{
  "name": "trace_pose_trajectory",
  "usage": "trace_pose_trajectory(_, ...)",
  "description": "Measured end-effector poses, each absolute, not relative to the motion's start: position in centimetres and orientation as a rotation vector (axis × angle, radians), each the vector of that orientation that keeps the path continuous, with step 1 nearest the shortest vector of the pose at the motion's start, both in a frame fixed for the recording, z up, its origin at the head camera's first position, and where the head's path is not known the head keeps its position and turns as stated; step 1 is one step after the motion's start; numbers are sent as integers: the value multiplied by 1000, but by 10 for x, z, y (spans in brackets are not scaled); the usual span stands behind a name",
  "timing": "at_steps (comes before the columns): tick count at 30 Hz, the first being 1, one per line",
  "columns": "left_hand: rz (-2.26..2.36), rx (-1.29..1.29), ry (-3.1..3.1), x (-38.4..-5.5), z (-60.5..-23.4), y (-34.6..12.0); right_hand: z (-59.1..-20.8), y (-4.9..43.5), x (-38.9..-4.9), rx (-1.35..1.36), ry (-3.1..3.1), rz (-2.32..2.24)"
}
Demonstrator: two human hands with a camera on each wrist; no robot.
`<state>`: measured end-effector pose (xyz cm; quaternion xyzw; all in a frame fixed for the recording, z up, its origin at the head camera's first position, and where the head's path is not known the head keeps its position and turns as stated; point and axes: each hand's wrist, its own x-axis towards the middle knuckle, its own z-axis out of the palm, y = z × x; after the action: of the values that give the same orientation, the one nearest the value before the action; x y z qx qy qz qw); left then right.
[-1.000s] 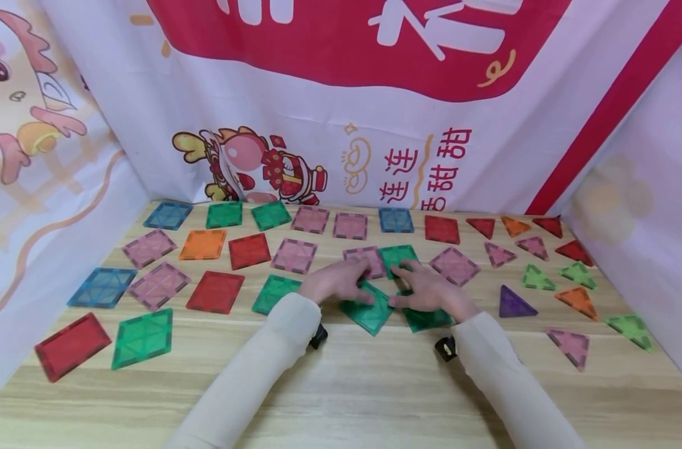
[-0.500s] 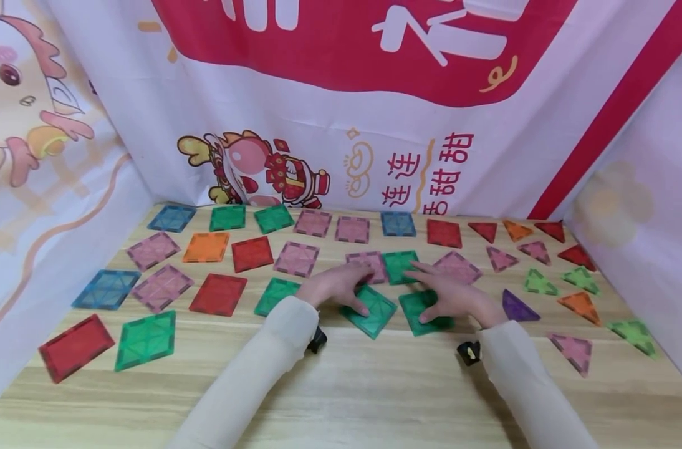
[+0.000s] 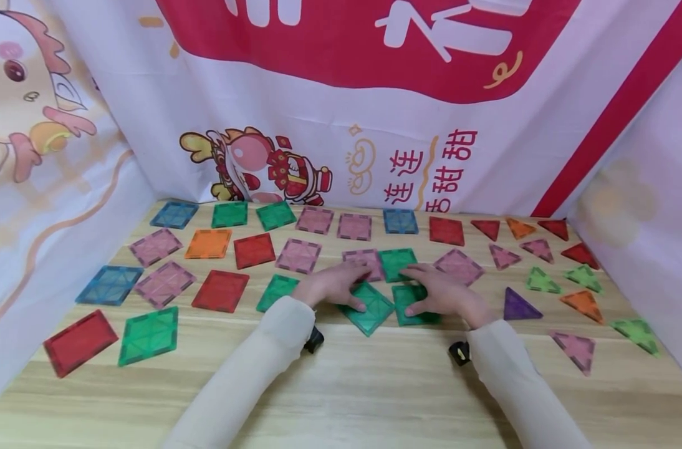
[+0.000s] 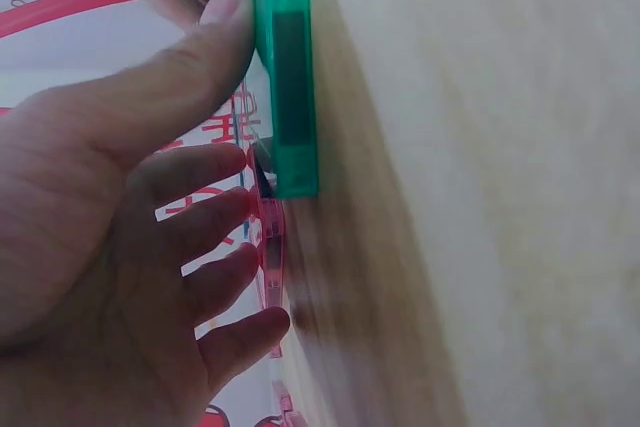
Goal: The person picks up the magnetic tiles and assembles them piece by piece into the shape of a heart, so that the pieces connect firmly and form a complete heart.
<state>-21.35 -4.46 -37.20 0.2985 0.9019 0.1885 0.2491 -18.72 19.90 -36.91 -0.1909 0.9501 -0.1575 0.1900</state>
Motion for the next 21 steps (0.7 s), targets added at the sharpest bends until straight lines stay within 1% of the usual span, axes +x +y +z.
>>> trace_pose_trajectory(6,518,810,2435,-213,-369,-44,-366,193,-182,-517,2710,-409)
trace_pose_trajectory(11,501,823,2453,-215,-369,-41,-368,191,-183,-539,2722,-422)
trace_pose_trajectory(15,480,841,2500,-217,-372,-37,-371,188,-182,-504,2711,-379)
trace_pose_trajectory(21,424,815,2540,-212,-371,-34,-371,184,-178,-527,2727,-316)
